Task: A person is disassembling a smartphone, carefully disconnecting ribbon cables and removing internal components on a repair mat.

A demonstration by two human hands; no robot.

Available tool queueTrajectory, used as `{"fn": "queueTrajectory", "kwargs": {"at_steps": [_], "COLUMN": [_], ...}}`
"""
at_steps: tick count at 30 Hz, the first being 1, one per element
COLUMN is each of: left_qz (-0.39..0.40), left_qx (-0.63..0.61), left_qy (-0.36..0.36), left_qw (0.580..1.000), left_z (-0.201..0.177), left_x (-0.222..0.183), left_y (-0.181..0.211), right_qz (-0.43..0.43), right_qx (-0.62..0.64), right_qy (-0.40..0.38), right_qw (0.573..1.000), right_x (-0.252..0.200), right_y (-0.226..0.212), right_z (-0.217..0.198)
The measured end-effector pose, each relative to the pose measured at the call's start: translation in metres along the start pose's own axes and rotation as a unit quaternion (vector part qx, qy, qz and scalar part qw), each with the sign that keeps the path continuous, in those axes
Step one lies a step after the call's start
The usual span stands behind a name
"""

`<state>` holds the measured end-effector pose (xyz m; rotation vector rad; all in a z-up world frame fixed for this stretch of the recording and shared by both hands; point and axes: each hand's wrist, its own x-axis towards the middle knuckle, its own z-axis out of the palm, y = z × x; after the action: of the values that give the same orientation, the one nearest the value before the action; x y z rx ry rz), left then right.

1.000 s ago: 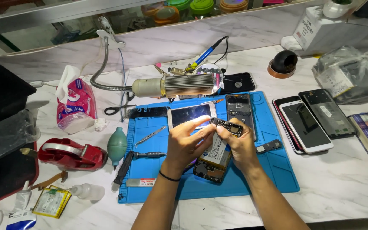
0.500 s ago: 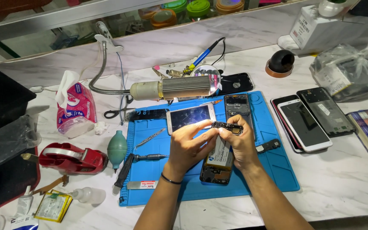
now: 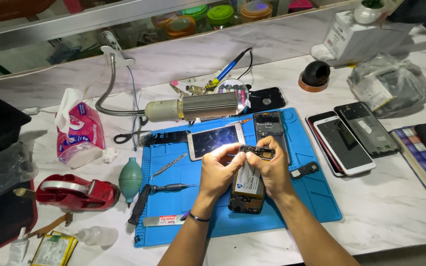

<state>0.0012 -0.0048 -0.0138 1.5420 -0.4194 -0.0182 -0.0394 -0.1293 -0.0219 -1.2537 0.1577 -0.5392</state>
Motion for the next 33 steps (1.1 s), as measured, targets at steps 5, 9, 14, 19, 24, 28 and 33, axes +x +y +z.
{"fn": "queueTrajectory", "kwargs": {"at_steps": [5, 9, 14, 19, 24, 28, 33], "left_qz": [-0.024, -0.033, -0.038, -0.047, -0.061, -0.064, -0.079], "left_qx": [-0.006, -0.02, -0.033, -0.077, -0.095, -0.099, -0.112], "left_qy": [0.007, 0.012, 0.012, 0.014, 0.015, 0.01, 0.01], "left_qw": [1.0, 0.999, 0.999, 0.996, 0.994, 0.993, 0.99], "left_z": [0.0, 0.002, 0.004, 0.005, 0.007, 0.008, 0.009], "left_x": [0.004, 0.001, 0.0, 0.003, 0.004, 0.004, 0.003], "left_y": [-0.006, -0.005, -0.001, -0.015, -0.024, -0.017, -0.017], "right_qz": [0.003, -0.014, -0.02, -0.028, -0.046, -0.053, -0.066], "right_qx": [-0.016, -0.047, -0.066, -0.082, -0.105, -0.111, -0.137], "right_qy": [0.004, 0.006, 0.004, -0.016, -0.036, -0.03, -0.023], "right_qw": [1.0, 0.999, 0.998, 0.996, 0.993, 0.992, 0.988], "right_x": [-0.003, -0.004, 0.005, 0.007, 0.006, 0.008, 0.01], "right_y": [-0.015, -0.016, -0.001, 0.005, 0.003, 0.005, 0.01], "right_z": [0.007, 0.008, -0.006, -0.014, -0.016, -0.019, -0.023]}}
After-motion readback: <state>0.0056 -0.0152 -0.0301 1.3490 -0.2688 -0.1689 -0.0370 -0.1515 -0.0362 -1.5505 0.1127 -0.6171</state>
